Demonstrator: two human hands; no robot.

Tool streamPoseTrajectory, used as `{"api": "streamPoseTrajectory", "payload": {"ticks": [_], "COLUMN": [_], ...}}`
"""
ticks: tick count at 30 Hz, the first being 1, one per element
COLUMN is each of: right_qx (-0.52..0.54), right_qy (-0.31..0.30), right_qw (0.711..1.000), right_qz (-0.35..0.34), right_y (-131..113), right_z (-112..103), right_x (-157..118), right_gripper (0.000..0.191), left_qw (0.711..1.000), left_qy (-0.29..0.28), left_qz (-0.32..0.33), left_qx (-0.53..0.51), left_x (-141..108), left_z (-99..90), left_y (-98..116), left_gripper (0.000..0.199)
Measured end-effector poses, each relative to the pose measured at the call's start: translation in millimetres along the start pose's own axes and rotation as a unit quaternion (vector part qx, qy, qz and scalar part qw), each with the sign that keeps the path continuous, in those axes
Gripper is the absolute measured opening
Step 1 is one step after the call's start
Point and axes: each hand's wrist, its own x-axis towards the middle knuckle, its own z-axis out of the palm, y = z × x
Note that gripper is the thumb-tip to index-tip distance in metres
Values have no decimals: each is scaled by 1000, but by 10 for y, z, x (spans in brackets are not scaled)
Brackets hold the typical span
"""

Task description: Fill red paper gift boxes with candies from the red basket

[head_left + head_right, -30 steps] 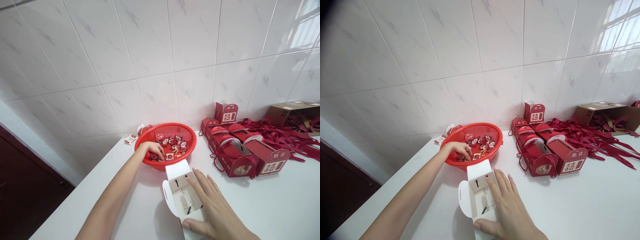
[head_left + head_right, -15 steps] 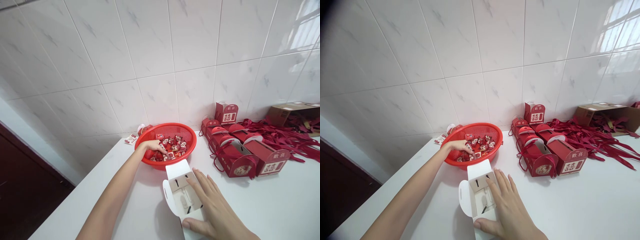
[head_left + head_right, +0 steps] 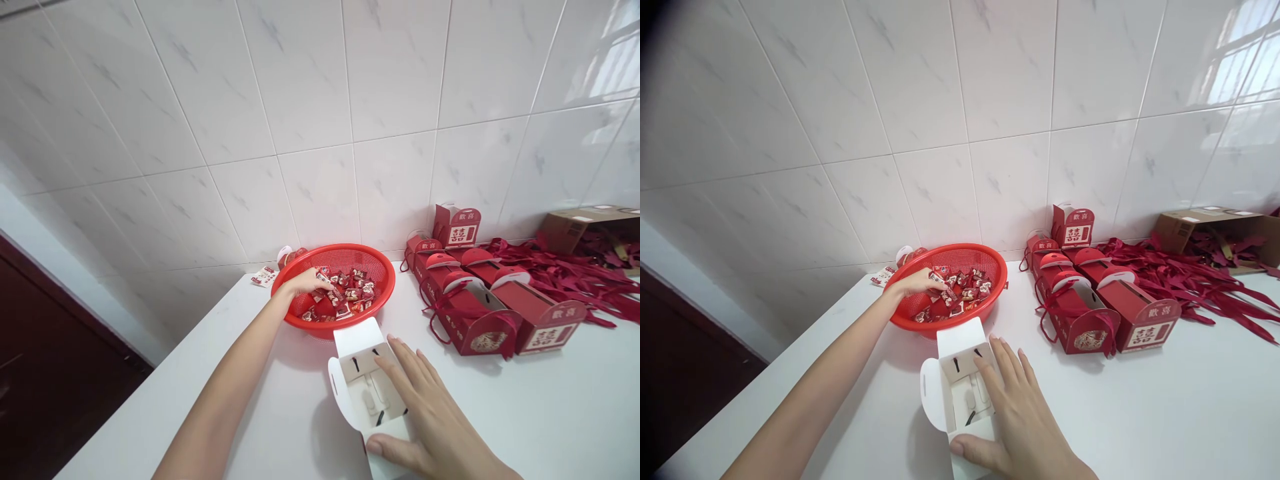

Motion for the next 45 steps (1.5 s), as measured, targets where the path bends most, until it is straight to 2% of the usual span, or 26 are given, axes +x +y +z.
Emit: {"api": "streamPoseTrajectory", "payload": {"ticks": [6,13,16,19,21,23,28,30,33,37,39,42,43,45], "right_qx": [-3,-6,-9,-10,-6,-1,-1,0,5,13,14,13,13,15], "right_qy": [-8,15,-3,-14,-7,8,47,61,66,65,64,56,52,48], "right_qw": [1000,1000,1000,1000,1000,1000,999,998,997,997,997,998,998,999], "right_qz": [1,-7,1,6,5,6,1,-13,-26,-33,-29,-16,-14,-16], "right_y": [-10,22,12,4,8,19,72,97,127,139,135,123,120,119], "right_z": [-14,26,19,25,43,70,162,195,224,231,227,221,219,219], "right_x": [8,3,4,0,-6,-14,-36,-37,-25,-14,-20,-34,-36,-33], "right_gripper": [89,90,93,96,98,101,108,109,111,109,109,111,111,110], "left_qw": [998,995,994,991,989,981,948,940,931,912,922,942,946,944], "left_qy": [43,47,45,28,-3,-73,-247,-270,-273,-327,-291,-165,-121,-35], "left_qz": [52,85,100,120,144,179,167,152,165,182,198,221,217,157], "left_qx": [-4,-15,-26,-45,-42,-2,114,144,175,166,162,190,208,290], "left_x": [35,29,-19,-187,-382,-614,-1063,-1134,-1171,-1178,-1116,-847,-710,-399], "left_z": [4,44,89,167,238,324,550,622,703,741,702,554,491,372], "left_y": [14,89,175,335,481,637,893,907,881,882,897,883,862,799], "left_gripper": [23,22,26,33,36,34,26,26,23,34,32,26,26,27]}}
